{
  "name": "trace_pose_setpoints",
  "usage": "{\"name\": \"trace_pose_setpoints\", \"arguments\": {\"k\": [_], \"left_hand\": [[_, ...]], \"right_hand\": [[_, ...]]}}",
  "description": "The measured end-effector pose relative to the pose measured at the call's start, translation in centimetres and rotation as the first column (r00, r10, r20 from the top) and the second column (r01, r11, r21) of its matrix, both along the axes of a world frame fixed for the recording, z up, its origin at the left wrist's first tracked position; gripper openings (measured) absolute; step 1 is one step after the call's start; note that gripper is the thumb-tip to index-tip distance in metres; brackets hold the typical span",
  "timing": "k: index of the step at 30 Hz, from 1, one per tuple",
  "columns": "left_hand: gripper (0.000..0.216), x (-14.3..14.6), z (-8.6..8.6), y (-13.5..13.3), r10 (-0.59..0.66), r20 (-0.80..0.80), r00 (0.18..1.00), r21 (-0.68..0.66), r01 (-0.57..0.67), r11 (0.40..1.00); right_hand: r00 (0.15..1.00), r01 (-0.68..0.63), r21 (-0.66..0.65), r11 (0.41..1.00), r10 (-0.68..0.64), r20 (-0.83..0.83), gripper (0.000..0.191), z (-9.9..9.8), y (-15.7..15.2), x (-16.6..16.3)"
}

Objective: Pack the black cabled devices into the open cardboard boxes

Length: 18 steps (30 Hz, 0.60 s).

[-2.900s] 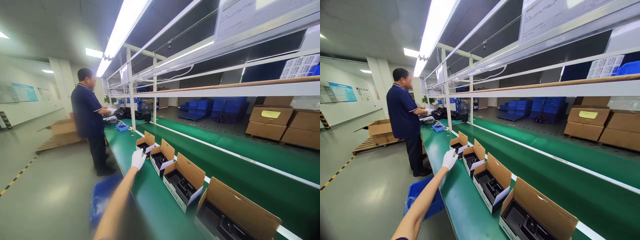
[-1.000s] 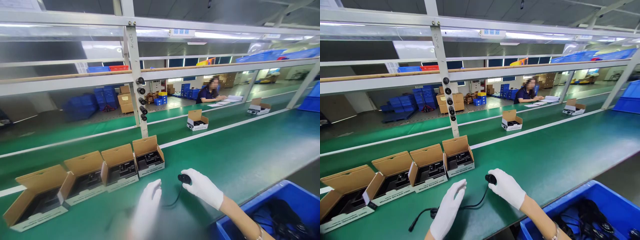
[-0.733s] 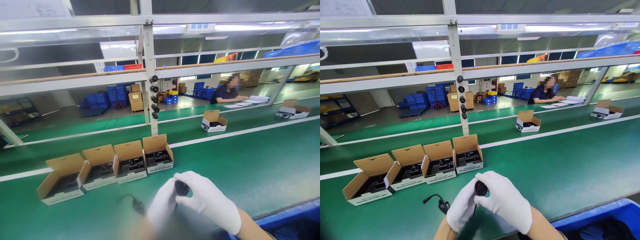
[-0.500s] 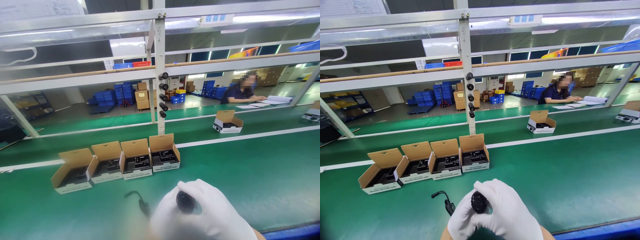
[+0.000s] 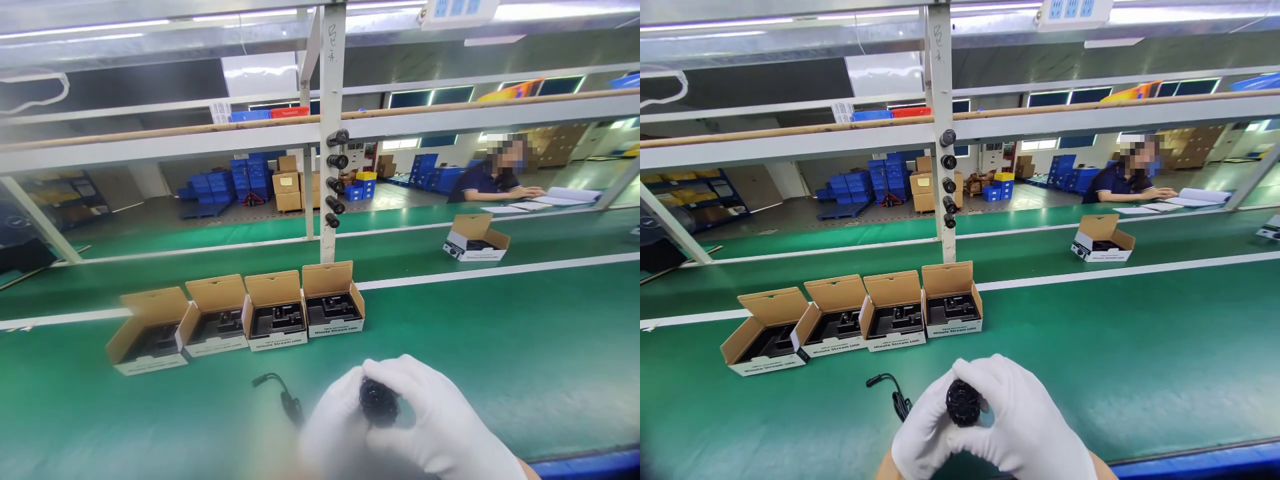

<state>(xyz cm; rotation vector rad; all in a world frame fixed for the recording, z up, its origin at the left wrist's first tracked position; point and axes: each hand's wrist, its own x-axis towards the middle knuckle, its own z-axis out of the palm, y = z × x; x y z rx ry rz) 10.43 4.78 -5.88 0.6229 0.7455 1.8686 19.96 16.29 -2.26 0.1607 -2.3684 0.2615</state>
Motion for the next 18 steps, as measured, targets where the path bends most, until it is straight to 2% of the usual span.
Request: {"name": "trace_pose_setpoints", "arguments": {"k": [3, 7, 12, 14, 18], "left_hand": [[0.026, -0.1, 0.0, 0.0, 0.006, 0.027, 1.0, 0.026, -0.006, 1.0], [0.028, -0.8, -0.9, -0.2, 0.087, -0.071, 0.994, 0.092, -0.08, 0.992], [0.03, -2.5, -2.0, -1.2, 0.188, -0.244, 0.951, -0.046, -0.205, 0.978], [0.032, -2.7, -1.5, -1.6, 0.197, -0.3, 0.933, -0.093, -0.234, 0.968], [0.035, -2.3, 1.0, -2.0, 0.192, -0.326, 0.925, -0.126, -0.244, 0.961]], "right_hand": [[1.0, -0.009, -0.026, 1.0, 0.009, 0.015, 0.041, 0.2, 0.1, -0.1], [0.999, -0.015, -0.086, 0.996, 0.018, 0.04, 0.042, -0.4, 0.9, -0.1], [0.997, 0.016, -0.049, 0.999, -0.012, 0.07, 0.045, -1.6, 2.3, -0.2], [0.996, 0.01, -0.034, 0.999, -0.007, 0.089, 0.048, -1.8, 2.5, -0.3], [0.99, -0.032, -0.061, 0.998, 0.04, 0.138, 0.051, -1.2, 1.9, -0.4]]}}
